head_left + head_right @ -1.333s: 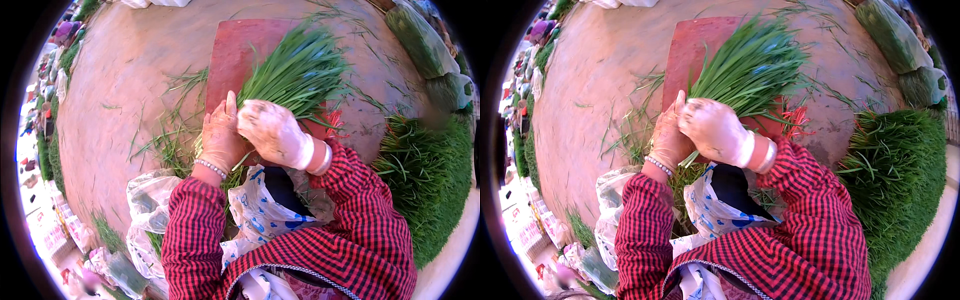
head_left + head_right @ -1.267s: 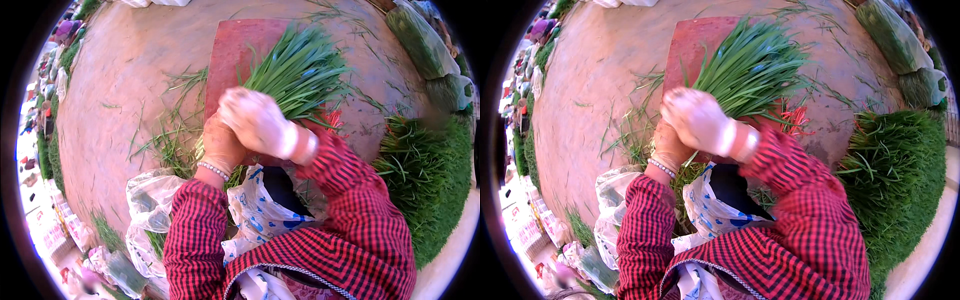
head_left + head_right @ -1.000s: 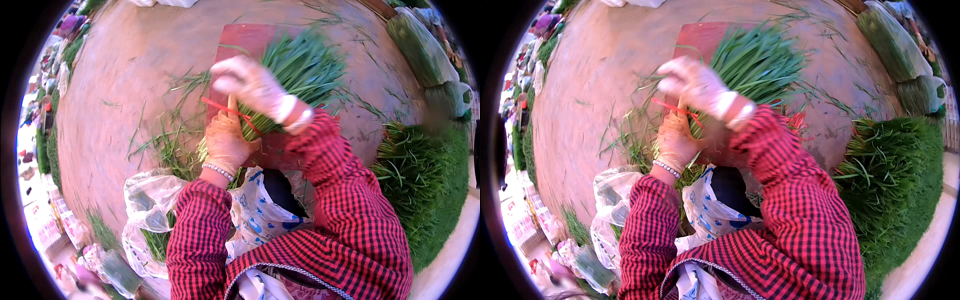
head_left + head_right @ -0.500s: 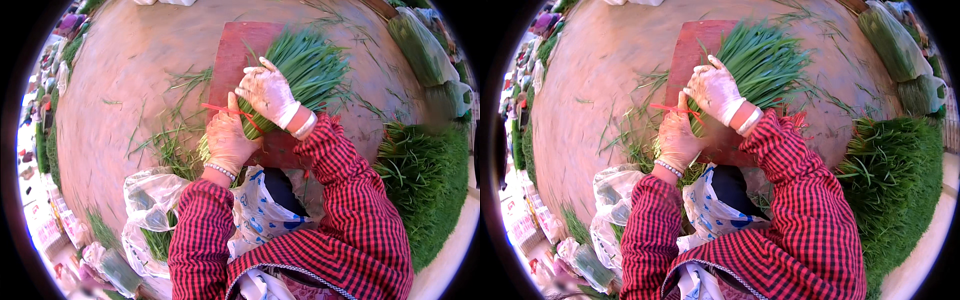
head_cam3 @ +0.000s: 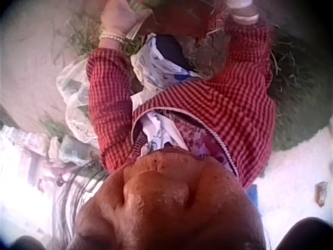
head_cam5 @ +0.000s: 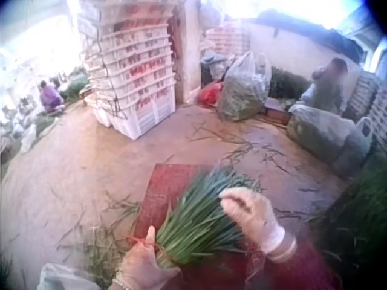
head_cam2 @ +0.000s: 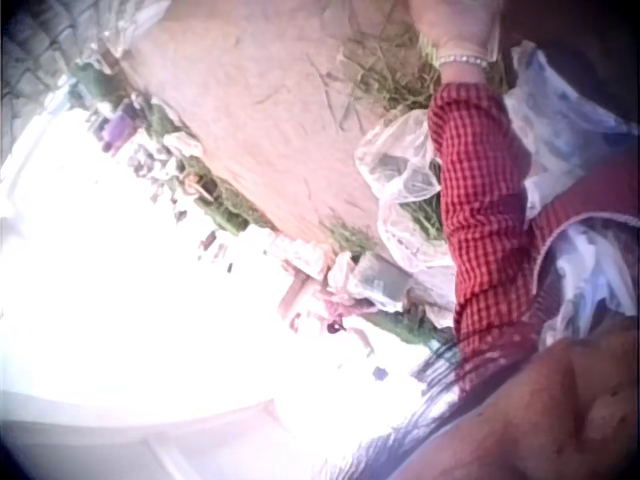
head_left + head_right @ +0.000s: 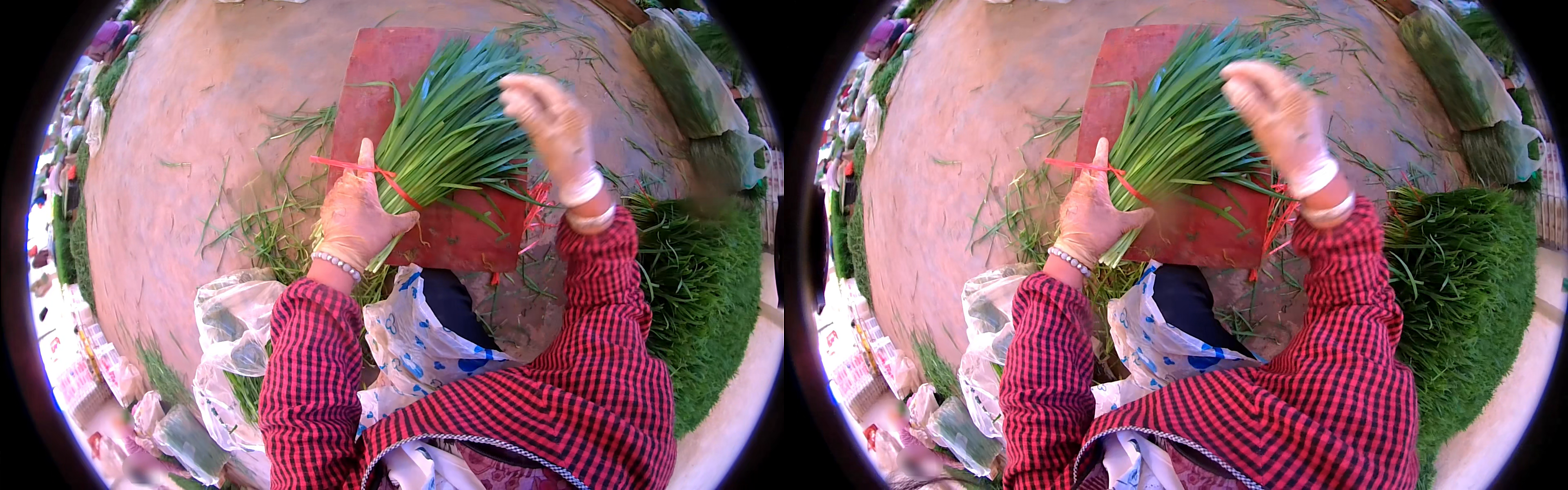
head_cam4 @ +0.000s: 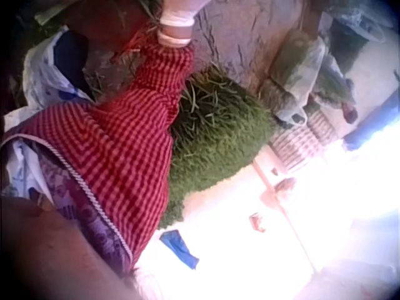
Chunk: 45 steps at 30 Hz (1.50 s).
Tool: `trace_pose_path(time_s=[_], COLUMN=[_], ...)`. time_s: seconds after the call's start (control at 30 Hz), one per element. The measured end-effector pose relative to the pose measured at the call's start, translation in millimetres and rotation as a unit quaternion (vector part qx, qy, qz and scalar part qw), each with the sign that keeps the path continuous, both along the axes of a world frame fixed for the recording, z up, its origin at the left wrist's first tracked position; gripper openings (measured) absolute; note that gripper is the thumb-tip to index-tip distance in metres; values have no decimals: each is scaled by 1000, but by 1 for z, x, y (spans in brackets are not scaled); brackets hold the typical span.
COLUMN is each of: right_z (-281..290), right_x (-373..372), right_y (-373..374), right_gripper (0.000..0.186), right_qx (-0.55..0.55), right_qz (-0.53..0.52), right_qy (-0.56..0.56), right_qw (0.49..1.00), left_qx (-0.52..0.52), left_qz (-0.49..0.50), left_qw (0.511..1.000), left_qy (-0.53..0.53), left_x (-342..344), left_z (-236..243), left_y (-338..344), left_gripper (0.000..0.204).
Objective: The person bundles bunches of chives by gathering the stalks together, tying them with red strings, and placing the finished bundles into plastic bags.
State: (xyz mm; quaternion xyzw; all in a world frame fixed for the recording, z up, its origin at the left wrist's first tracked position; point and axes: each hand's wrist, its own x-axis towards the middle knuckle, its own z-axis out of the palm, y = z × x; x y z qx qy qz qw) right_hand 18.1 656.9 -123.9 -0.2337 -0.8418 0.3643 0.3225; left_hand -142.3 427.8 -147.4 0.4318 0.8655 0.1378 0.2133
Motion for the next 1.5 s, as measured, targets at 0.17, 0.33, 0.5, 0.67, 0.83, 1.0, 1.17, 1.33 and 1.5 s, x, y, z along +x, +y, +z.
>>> trace_pose_path(time_s=[0.17, 0.33, 0.5, 0.67, 0.83, 1.0, 1.17, 1.33, 1.5], right_z=[-17, -21, 0, -8, -47, -56, -66, 1, 11], right_x=[-21, -26, -18, 19, 58, 49, 14, -9, 2], right_y=[-51, -54, -64, -85, -104, -112, -133, -158, -119], right_gripper=[37, 16, 9, 7, 19, 44, 77, 109, 101], right_qx=[37, 201, 129, 21, -342, -582, -274, -414, -406], right_qz=[61, 92, 147, 297, 299, 236, 221, 180, 226], right_qy=[-96, -63, -64, -126, -301, -326, -116, 74, 94], right_qw=[993, 973, 979, 946, 839, 707, 929, 889, 881], left_qx=[18, 10, -31, -31, -57, 70, 182, 365, 537], left_qz=[-10, -3, 13, 9, 8, 4, 57, 95, -49], left_qw=[997, 999, 999, 999, 998, 994, 874, 767, 698], left_qy=[75, 42, 2, 2, -16, -82, -446, -519, -471], left_x=[8, 8, 4, 3, 1, -17, -16, -5, 9], left_z=[0, 3, 13, 9, 16, -3, -7, 52, 103], left_y=[-3, -3, -6, 1, 8, -12, -14, -23, -12], left_gripper=[120, 119, 120, 121, 120, 119, 87, 93, 110])
